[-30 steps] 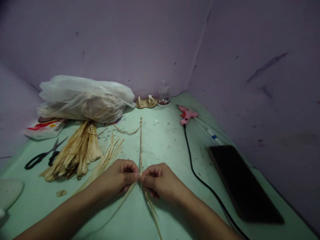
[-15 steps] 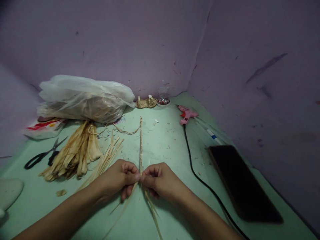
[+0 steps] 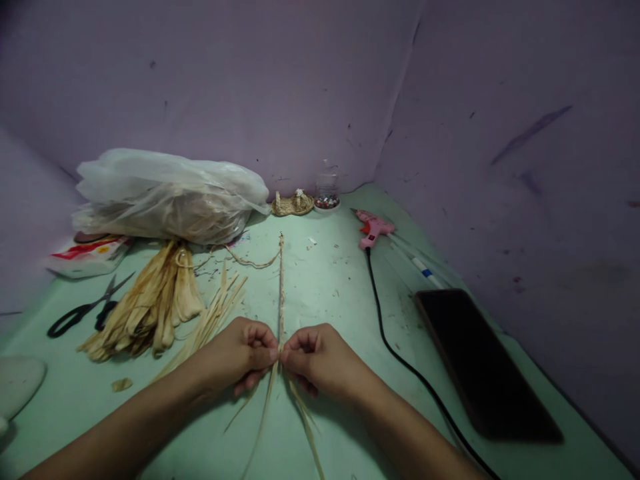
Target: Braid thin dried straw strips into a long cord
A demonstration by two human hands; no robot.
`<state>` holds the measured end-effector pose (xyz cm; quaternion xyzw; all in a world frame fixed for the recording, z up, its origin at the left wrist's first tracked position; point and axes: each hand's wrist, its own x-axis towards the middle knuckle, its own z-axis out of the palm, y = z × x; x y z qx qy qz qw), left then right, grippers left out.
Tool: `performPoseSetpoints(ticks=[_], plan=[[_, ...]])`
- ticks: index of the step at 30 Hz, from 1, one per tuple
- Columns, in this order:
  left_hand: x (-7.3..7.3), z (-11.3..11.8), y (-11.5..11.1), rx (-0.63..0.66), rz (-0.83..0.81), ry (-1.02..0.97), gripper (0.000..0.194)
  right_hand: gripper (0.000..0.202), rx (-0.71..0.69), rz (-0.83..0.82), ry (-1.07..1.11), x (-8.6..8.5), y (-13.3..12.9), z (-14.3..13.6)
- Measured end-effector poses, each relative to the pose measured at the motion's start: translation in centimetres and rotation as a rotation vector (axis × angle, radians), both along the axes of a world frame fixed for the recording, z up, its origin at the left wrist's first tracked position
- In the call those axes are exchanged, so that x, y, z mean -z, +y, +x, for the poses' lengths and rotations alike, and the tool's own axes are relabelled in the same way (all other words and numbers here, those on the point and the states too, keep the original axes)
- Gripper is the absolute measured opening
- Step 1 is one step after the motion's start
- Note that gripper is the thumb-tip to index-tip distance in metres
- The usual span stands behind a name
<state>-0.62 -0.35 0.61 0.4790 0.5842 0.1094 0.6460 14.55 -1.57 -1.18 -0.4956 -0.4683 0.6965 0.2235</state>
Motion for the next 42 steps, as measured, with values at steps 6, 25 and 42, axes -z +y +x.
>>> performPoseSetpoints(ticks=[6,25,42], plan=[[0.2,0.3,0.1,0.035,0.181,0.062,0.004,0.009,-0.010,0.048,-0.046,0.1,-0.2,0.0],[0.7,-0.1,0.3,0.069,0.146,-0.041,0.009,0.010,-0.029,0.062,-0.080,-0.3,-0.2,0.2],[0.9,0.4,0.0,0.048,0.225,-0.006,0.011,0.013,-0.053,0.468,-0.548,-0.9,-1.4,0.0]])
